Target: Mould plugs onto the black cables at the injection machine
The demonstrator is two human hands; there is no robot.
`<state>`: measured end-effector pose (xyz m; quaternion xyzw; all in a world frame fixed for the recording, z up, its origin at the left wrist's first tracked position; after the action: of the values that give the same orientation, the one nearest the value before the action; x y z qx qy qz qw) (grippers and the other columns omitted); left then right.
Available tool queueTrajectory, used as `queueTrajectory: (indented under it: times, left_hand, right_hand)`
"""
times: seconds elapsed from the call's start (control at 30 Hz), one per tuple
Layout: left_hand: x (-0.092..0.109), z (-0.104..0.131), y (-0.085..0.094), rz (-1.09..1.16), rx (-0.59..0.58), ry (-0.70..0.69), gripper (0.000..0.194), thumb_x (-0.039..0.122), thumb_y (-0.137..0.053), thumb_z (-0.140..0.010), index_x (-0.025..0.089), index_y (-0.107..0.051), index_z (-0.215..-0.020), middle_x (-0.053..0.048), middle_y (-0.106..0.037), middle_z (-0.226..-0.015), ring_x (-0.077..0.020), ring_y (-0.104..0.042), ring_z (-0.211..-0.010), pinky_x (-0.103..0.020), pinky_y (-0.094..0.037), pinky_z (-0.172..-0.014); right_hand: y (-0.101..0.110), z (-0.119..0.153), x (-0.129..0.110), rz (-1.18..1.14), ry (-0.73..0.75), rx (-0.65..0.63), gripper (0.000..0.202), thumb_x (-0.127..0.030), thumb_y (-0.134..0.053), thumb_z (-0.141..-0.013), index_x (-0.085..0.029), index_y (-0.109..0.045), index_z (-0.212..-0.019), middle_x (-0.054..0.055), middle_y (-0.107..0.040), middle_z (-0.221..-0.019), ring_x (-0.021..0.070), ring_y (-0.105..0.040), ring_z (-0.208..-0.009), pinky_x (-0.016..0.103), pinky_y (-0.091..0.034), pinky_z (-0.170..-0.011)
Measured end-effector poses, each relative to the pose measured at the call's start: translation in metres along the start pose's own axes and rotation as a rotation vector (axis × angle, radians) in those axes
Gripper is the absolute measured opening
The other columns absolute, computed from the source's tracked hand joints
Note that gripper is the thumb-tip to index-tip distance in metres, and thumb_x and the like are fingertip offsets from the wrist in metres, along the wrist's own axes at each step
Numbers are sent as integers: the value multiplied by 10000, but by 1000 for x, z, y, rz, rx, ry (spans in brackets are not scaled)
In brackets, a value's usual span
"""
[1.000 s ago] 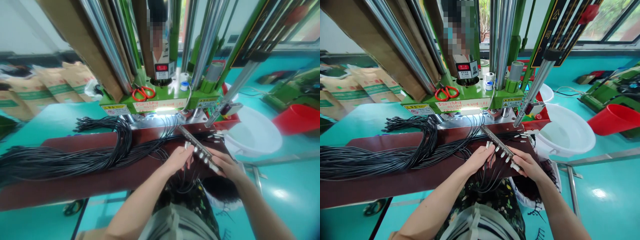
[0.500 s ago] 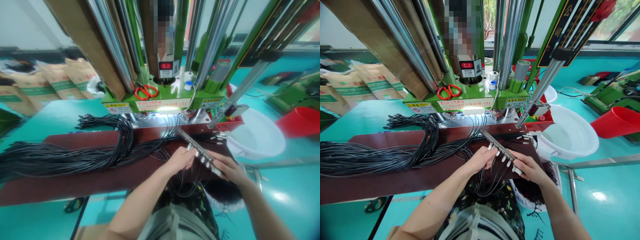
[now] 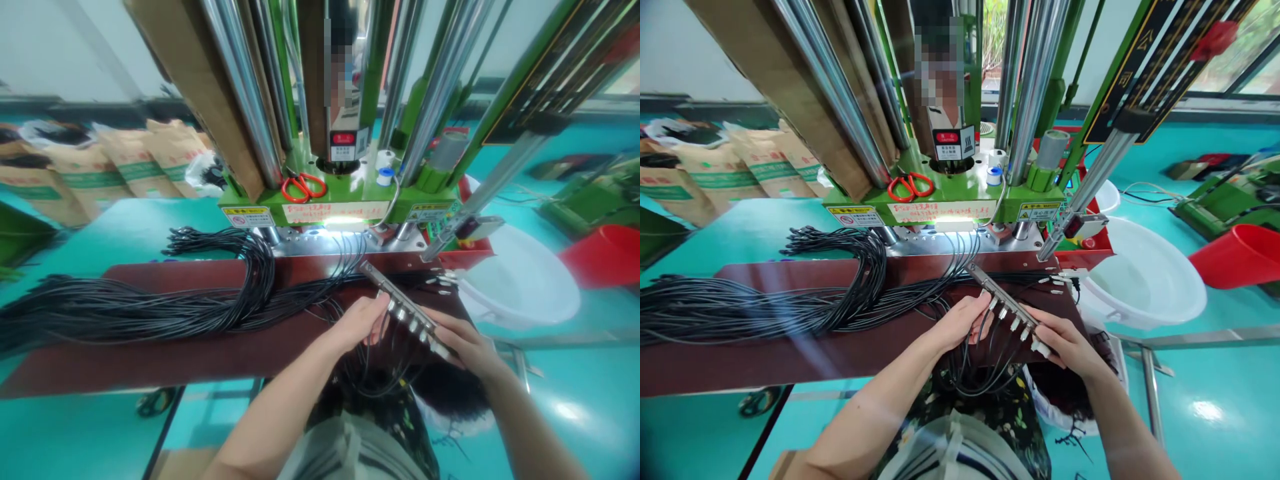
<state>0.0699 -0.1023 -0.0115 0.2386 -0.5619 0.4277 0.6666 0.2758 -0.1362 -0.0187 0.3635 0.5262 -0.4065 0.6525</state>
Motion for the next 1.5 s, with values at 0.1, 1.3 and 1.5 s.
queueTrajectory:
  times: [0.1, 1.3, 1.5]
  left_hand:
    - [1, 2, 0, -19, -9, 9, 585, 645, -330, -778, 180, -317, -423, 35, -357, -391, -61, -371, -338, -198, -244, -343]
    - [24, 39, 25, -163, 160, -180, 361, 458, -484, -790, 198, -429, -1034, 35, -481, -708, -58, -476, -461, -171, -389, -380]
    - [27, 54, 40, -150, 246, -242, 228, 359, -466, -794, 167, -487, -916, 21, -495, -694, -62, -452, -500, -152, -348, -381]
  right_hand:
    - [3, 0, 4, 15, -15, -8, 504, -405, -505, -846, -187, -461, -1298, 10, -554, -608, 21, -305, -355, 128, -219, -281]
    - [45, -21, -38, 342, -232, -82, 514, -488, -604, -726, -193, -512, -1137, -44, -452, -604, 31, -314, -397, 163, -166, -343]
    - [55, -96, -64, 614, -183, -204, 369, -412, -604, -716, -162, -624, -987, -2, -563, -586, 76, -405, -392, 201, -255, -365]
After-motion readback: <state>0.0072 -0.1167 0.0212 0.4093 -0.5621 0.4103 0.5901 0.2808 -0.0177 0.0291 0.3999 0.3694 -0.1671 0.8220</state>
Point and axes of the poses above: each hand's wrist, its own z-axis away from the middle knuckle, its own y-axis out of the back of the hand, x = y × z, the point moved 2 cm from there along -z, towards the middle knuckle
